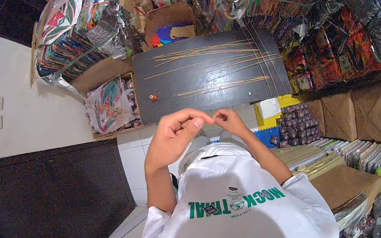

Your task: The person assembles a kite frame by tying thin wooden sticks into a cross shape. They apply glue from a small orange tube to secure the joints on a dark table surrounded by stacks of colorful kite materials.

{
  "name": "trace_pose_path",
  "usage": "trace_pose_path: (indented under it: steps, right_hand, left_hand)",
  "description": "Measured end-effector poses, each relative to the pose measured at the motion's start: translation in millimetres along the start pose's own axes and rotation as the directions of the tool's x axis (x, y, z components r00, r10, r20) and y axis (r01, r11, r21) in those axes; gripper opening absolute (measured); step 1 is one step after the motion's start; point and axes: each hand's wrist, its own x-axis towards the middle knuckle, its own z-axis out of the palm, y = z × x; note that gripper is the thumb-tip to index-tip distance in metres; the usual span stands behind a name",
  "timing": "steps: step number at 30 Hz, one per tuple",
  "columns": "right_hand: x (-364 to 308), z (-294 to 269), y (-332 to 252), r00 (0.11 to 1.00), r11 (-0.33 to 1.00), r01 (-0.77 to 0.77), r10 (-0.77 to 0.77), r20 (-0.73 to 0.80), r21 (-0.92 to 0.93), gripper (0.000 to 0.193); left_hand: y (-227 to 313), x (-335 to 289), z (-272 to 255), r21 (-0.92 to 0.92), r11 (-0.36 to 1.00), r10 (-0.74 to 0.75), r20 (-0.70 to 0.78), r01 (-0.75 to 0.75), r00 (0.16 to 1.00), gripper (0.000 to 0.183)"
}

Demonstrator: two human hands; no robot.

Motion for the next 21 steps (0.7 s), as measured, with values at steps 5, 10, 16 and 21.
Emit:
trace_pose_path:
  steps: [5,10,16,21]
  right_hand:
    - [-2,-1,59,0.994,0.999,-0.017,0.021,-0.103,0.037,0.017]
    - [-21,-21,150,0.962,0.969,-0.236,0.223,-0.159,-0.067,0.01]
    - [-51,-43,214,0.899,0.924,-0.377,0.381,-0.216,0.06,0.012]
    - [-50,-46,189,0.918,0.851,-0.297,0.13,-0.375,-0.433,0.028]
  left_hand:
    - [5,-14,-37,0.032,0.997,0.076,-0.277,-0.07,0.958,0.021]
    - [5,-35,-81,-0.19,0.95,0.112,-0.532,-0.247,0.84,0.022]
    - [-3,-42,-101,-0.196,0.939,0.113,-0.597,-0.282,0.794,0.022]
    - [-11,-26,-69,-0.008,0.997,0.059,-0.498,-0.073,0.865,0.023]
